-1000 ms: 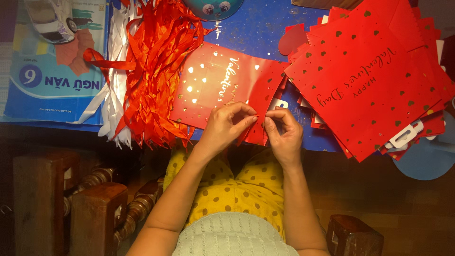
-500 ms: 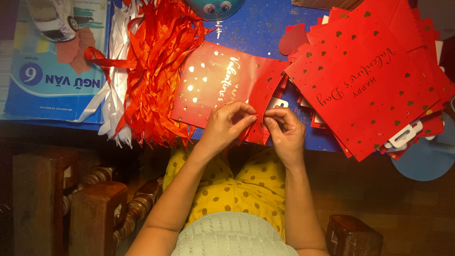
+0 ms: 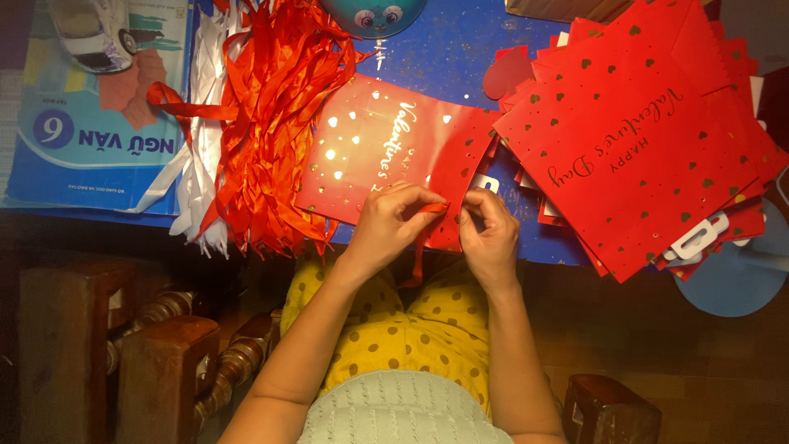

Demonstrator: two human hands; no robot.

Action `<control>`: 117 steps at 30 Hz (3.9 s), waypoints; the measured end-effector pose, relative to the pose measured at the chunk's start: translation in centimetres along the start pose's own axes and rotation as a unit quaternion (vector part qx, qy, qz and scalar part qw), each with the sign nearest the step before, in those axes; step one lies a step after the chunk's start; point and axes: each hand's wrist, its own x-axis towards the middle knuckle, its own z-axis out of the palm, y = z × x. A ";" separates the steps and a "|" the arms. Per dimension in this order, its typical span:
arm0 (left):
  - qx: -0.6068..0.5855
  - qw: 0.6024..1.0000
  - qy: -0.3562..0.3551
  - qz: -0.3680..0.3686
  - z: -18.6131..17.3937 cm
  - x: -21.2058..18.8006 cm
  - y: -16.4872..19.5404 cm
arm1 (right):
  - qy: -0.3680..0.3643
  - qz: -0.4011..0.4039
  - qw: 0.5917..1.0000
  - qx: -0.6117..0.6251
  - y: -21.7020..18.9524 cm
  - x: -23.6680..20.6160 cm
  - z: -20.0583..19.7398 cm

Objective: The person ties red ribbons through white plastic fasteners on red Valentine's Day envelopes. They handle each envelope one at a time, thread the ribbon, and tie a knot before stacking the finished items.

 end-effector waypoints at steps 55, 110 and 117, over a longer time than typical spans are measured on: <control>0.251 0.935 -0.035 0.250 9.8 2.2 9.6 | 0.305 -0.025 0.943 0.133 -3.0 -3.6 -10.3; 0.328 0.846 0.094 0.409 7.9 5.4 10.2 | -0.150 -0.137 0.927 -0.316 -16.1 11.3 -15.9; 0.315 0.831 0.221 0.402 -0.5 3.3 12.9 | -0.125 -0.292 0.870 -0.377 -19.4 8.9 -8.9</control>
